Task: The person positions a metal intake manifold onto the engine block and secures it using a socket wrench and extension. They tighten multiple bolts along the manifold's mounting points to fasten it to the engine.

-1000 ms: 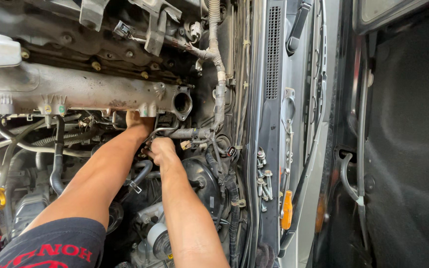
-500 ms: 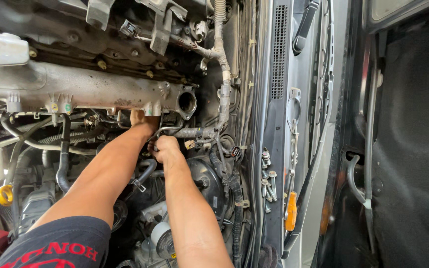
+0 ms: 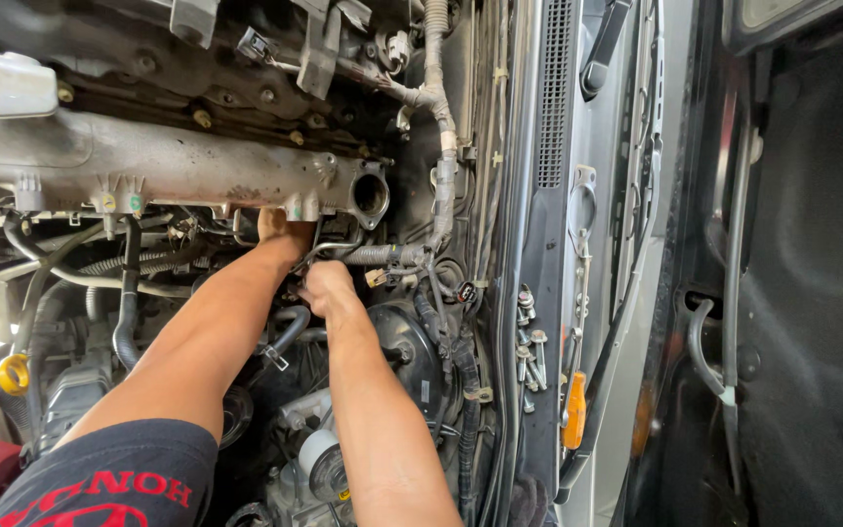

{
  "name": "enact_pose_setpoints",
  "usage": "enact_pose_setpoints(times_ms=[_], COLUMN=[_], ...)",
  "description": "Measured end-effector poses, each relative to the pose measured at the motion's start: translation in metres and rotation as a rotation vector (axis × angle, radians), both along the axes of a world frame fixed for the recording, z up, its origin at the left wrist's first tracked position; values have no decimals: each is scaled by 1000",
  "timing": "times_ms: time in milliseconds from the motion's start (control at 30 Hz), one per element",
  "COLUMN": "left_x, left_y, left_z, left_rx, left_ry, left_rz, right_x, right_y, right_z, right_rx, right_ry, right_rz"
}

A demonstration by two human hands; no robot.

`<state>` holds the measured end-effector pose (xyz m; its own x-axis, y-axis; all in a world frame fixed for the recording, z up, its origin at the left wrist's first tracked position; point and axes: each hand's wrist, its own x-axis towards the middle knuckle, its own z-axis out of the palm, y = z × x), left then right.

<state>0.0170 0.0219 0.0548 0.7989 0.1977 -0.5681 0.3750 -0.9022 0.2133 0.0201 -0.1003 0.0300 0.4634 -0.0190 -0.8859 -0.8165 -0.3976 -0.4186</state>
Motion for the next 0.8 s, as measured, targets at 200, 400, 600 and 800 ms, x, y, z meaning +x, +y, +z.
enact_pose_setpoints(times_ms=[200,400,600,800], left_x=[0,0,2,-3], left_y=[0,0,0,2], left_z=[9,9,7,18], left_rx=[-134,-153,-127,-162], left_ry=[-29,-18,-9,77], left_rz=[91,111,101,26], right_x=[-1,-2,-1,-2], right_y=[5,2,5,2], right_z=[3,4,7,12], right_rx=[-174,45,-93,23], right_ry=[-36,39,-14,-6], right_rz=[37,-22,25,20])
